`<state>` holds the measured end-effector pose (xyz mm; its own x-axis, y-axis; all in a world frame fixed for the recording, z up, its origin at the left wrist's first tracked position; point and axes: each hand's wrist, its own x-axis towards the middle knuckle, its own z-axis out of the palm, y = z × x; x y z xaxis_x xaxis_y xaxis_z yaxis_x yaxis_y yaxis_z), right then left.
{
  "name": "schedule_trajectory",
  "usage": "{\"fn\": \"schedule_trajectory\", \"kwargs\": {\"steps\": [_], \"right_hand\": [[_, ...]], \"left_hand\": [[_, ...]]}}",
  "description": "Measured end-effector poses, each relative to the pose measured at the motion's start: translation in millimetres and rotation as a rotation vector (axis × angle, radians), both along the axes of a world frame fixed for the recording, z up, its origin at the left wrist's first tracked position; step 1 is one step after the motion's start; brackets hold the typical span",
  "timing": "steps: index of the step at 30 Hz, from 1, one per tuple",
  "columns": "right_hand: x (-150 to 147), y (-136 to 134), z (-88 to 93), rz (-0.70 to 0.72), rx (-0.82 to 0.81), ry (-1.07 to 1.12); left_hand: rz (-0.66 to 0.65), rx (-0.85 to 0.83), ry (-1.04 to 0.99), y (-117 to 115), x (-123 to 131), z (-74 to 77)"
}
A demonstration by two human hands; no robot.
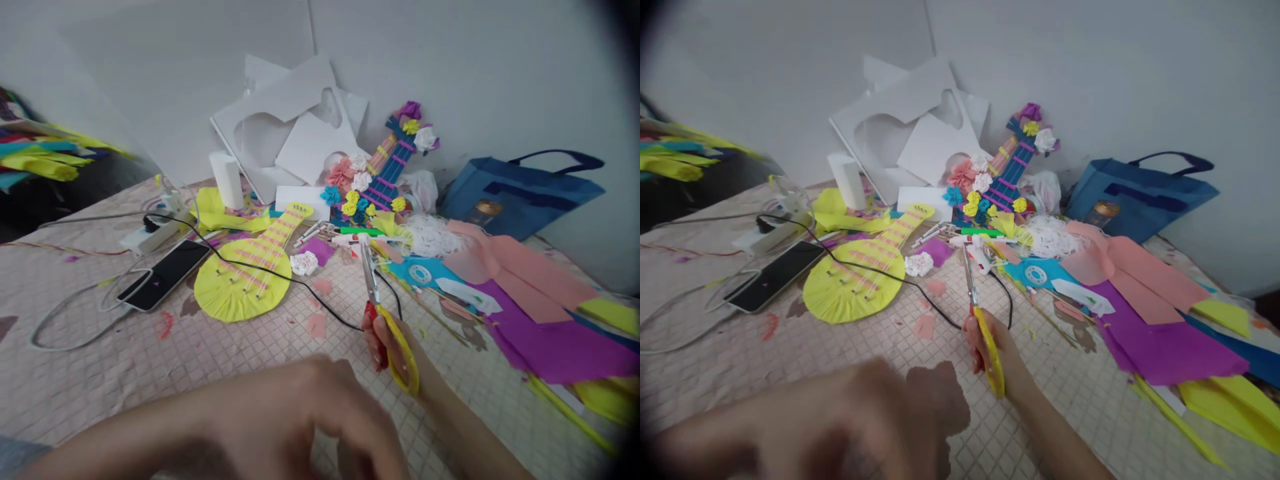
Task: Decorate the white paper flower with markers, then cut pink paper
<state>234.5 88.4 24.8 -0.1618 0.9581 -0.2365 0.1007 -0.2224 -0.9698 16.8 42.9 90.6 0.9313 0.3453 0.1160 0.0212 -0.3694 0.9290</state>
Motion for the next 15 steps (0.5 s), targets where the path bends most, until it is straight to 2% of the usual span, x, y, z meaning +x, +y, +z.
{"fn": "schedule_trajectory", "kwargs": {"steps": [1, 3, 5, 6, 8, 10, 13, 15], "right_hand": [[0.6, -0.2, -1.1, 0.014, 0.014, -0.002], [2.0, -0.5, -3.8, 0.033, 0.038, -0.016], [3.1, -0.8, -5.9, 0.032, 0.034, -0.015], [3.3, -0.8, -6.5, 0.029, 0.024, -0.008], [2.8, -0.7, -7.0, 0.023, 0.002, 0.007], [1.4, -0.4, -6.9, 0.026, -0.009, 0.002], [-0.8, -0.2, -7.0, 0.023, -0.012, -0.009], [-1.5, -0.1, -7.5, 0.013, -0.001, 0.0]], "left_hand": [[0.149, 0.139, 0.086, 14.8, 8.9, 0.2], [0.396, 0.487, 0.365, 34.2, 19.3, -12.2], [0.52, 0.786, 0.65, 42.3, 22.0, -33.4], [0.561, 0.878, 0.737, 43.5, 22.0, -44.2], [0.59, 0.981, 0.804, 43.0, 22.5, -61.4], [0.61, 1.062, 0.82, 41.0, 25.2, -70.0], [0.643, 1.098, 0.865, 39.3, 30.3, -70.9], [0.663, 1.064, 0.848, 40.4, 30.1, -68.9]]}}
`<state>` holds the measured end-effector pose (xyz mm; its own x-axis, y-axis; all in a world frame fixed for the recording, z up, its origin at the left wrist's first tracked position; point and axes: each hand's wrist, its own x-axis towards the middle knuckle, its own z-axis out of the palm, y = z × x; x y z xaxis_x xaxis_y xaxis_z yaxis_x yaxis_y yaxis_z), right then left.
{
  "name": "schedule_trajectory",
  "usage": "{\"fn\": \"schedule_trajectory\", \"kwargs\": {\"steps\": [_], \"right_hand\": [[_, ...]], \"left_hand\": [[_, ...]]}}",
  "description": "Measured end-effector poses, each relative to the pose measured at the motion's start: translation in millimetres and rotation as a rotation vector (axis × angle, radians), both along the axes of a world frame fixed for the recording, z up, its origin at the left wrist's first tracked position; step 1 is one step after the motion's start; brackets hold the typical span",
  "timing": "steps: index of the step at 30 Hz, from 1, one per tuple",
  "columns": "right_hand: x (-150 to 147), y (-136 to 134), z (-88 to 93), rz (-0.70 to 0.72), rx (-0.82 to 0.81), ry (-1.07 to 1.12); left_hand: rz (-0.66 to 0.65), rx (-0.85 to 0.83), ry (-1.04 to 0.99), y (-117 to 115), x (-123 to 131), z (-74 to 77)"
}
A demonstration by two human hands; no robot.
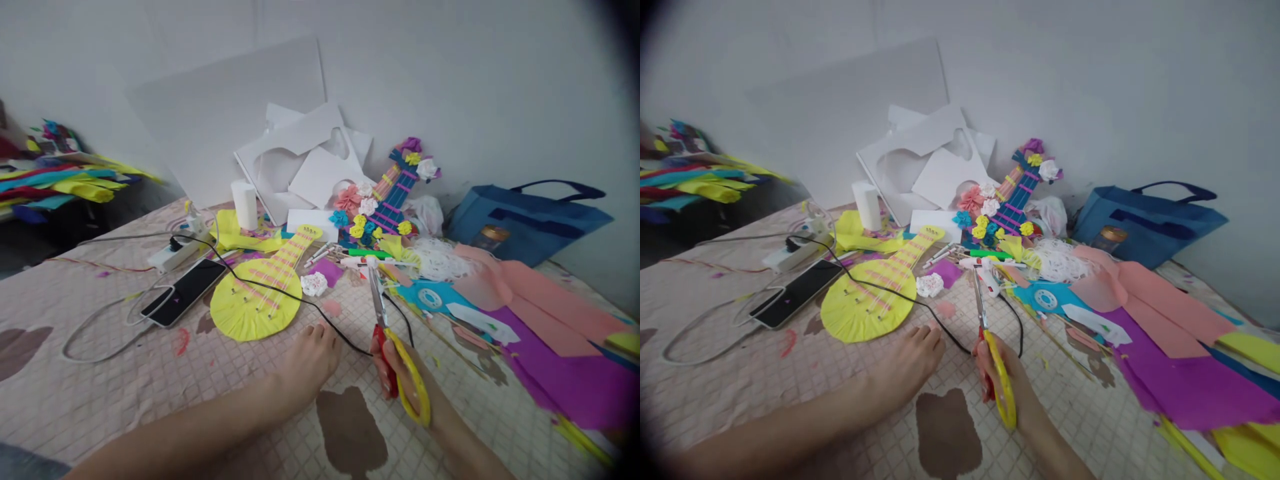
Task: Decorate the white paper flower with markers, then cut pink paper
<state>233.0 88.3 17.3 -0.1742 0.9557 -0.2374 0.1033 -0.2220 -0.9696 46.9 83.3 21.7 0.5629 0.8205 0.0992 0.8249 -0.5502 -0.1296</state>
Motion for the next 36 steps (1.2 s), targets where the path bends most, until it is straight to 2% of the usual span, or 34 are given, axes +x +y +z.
{"fn": "schedule_trajectory", "kwargs": {"steps": [3, 7, 10, 12, 14, 21, 27, 31, 36], "right_hand": [[0.4, 0.5, -0.8, -0.001, 0.039, 0.025], [0.9, 2.9, -3.6, 0.014, 0.113, 0.049], [-1.7, 6.1, -8.5, 0.016, 0.176, 0.051], [-5.4, 9.1, -10.6, 0.004, 0.167, 0.068], [-9.8, 13.2, -9.6, -0.005, 0.146, 0.092], [-17.5, 29.4, 3.0, -0.062, 0.157, 0.081], [-18.4, 27.9, -5.0, -0.038, 0.087, 0.101], [-19.8, 24.4, -6.0, -0.065, 0.112, 0.065], [-20.7, 20.5, 0.3, -0.086, 0.117, 0.082]], "left_hand": [[0.022, -0.132, -0.244, 5.8, -7.7, 1.9], [0.098, -0.383, -0.883, 17.1, -20.0, 3.0], [0.197, -0.714, -1.263, 23.8, -20.8, 3.3], [0.234, -0.932, -1.401, 26.8, -17.5, 3.7], [0.237, -1.04, -1.467, 29.4, -12.8, 5.2], [0.219, -1.049, -1.589, 38.0, -0.6, 12.7], [0.206, -1.066, -1.699, 33.7, -0.9, 6.3], [0.176, -1.054, -1.69, 31.3, -3.1, 4.1], [0.279, -1.106, -1.794, 33.9, -7.2, -3.3]]}}
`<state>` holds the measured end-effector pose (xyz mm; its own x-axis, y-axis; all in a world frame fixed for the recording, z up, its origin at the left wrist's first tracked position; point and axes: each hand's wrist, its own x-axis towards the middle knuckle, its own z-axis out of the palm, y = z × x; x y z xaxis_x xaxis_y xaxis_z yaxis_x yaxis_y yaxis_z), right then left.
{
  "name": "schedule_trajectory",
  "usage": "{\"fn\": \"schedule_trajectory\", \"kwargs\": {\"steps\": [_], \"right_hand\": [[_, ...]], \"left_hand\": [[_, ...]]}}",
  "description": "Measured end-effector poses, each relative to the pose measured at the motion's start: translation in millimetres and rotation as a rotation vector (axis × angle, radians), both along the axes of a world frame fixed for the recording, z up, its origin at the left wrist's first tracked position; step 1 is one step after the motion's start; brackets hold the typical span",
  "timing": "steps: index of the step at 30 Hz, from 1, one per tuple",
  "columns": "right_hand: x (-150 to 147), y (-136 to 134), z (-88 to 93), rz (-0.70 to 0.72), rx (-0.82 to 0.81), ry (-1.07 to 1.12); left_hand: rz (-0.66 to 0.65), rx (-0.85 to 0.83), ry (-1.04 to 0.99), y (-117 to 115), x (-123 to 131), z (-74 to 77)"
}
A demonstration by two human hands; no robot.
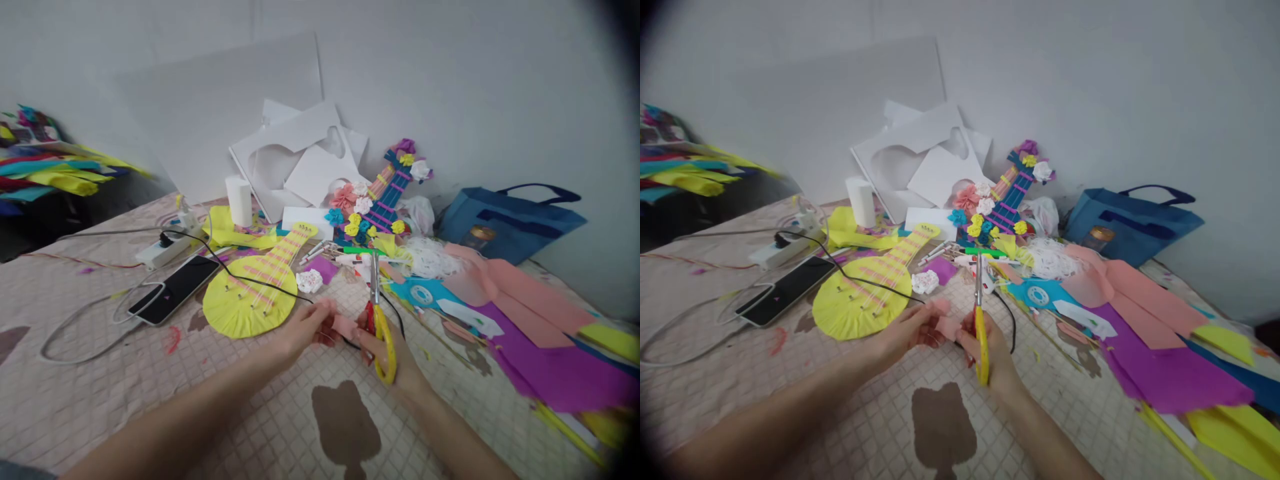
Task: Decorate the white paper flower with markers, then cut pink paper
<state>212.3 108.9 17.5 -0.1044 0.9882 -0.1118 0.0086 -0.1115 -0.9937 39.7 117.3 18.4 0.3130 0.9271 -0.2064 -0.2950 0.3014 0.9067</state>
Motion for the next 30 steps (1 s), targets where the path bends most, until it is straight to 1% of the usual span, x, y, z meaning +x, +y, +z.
{"fn": "schedule_trajectory", "kwargs": {"steps": [2, 5, 7, 10, 13, 16, 19, 21, 23, 26, 28, 30], "right_hand": [[-1.0, -0.9, 1.6, -0.002, -0.001, 0.004], [-1.7, -0.5, -0.8, 0.012, -0.013, -0.018], [-1.0, -0.1, -4.5, 0.014, -0.005, -0.007], [0.7, -1.0, -7.9, 0.044, 0.006, 0.024], [1.3, -2.5, -6.3, 0.067, -0.013, -0.002], [0.4, -3.2, -3.2, 0.043, -0.02, -0.01], [-1.5, -3.3, -1.7, 0.008, -0.008, 0.024], [-2.8, -3.8, -1.4, -0.022, -0.006, 0.043], [-3.6, -4.7, -1.1, -0.041, -0.01, 0.046], [-3.2, -6.7, -0.7, -0.002, -0.017, 0.061], [-2.1, -7.3, -0.2, 0.033, -0.005, 0.091], [-0.7, -6.7, 0.3, 0.049, 0.022, 0.115]], "left_hand": [[-0.027, 0.004, 0.05, 0.4, -2.1, -2.0], [-0.059, 0.094, 0.192, -0.5, -4.3, -2.2], [-0.066, 0.139, 0.219, -1.6, -4.6, -1.3], [-0.073, 0.146, 0.212, -3.0, -4.0, -0.2], [-0.071, 0.132, 0.202, -3.1, -3.4, 0.0], [-0.017, 0.087, 0.185, -2.6, -3.7, -0.5], [0.046, 0.023, 0.117, -3.3, -4.0, -0.6], [0.022, 0.023, 0.077, -5.0, -3.3, -0.3], [-0.039, 0.077, 0.091, -7.1, -2.2, -0.2], [-0.055, 0.137, 0.151, -8.5, -1.6, -0.2], [-0.055, 0.11, 0.149, -7.9, -2.4, 0.5], [-0.09, 0.063, 0.135, -6.9, -3.5, 2.2]]}}
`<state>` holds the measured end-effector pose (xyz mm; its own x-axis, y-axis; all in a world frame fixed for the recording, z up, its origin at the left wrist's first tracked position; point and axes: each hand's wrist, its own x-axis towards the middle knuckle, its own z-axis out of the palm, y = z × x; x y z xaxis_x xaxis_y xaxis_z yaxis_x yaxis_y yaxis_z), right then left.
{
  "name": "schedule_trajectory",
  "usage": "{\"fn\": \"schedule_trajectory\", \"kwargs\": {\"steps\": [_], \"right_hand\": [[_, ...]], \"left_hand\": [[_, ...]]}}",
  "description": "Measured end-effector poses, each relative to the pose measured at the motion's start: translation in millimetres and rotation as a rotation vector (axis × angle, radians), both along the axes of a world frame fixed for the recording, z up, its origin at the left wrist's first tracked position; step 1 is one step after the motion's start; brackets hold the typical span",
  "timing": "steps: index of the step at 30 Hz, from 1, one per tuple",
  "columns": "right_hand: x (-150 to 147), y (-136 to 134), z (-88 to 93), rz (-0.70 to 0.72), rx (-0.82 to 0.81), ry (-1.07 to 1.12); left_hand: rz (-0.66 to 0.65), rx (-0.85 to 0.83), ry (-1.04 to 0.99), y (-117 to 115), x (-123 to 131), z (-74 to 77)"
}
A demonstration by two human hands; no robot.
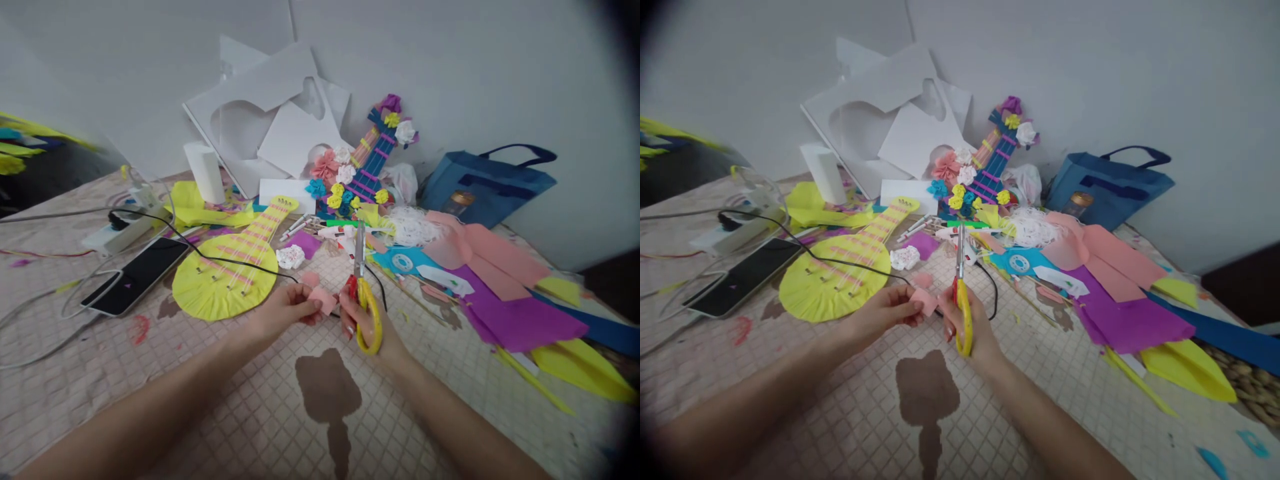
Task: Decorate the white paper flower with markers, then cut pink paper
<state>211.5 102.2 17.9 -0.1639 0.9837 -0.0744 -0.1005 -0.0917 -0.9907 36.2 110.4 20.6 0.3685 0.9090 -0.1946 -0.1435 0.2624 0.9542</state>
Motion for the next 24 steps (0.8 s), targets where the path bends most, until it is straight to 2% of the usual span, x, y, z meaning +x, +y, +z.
{"fn": "schedule_trajectory", "kwargs": {"steps": [3, 7, 12, 15, 21, 24], "right_hand": [[1.8, 2.0, 1.0, 0.023, 0.013, 0.012], [1.6, 2.1, 4.0, 0.039, -0.043, -0.051], [1.8, 0.4, 6.2, 0.019, -0.071, -0.071], [2.8, 0.8, 3.5, 0.05, -0.067, -0.084], [-0.2, 0.3, 1.4, 0.072, -0.093, -0.09], [-0.5, -0.3, 2.1, 0.056, -0.098, -0.083]], "left_hand": [[-0.053, -0.023, 0.014, 1.0, -1.1, 3.4], [-0.127, 0.056, 0.087, 1.2, -0.9, 6.0], [-0.057, 0.059, 0.125, 2.6, -1.2, 5.9], [-0.094, 0.039, 0.076, 3.5, -2.9, 4.5], [-0.215, 0.242, 0.114, 2.6, -5.8, 0.7], [-0.191, 0.248, 0.123, 4.3, -5.7, -1.0]]}}
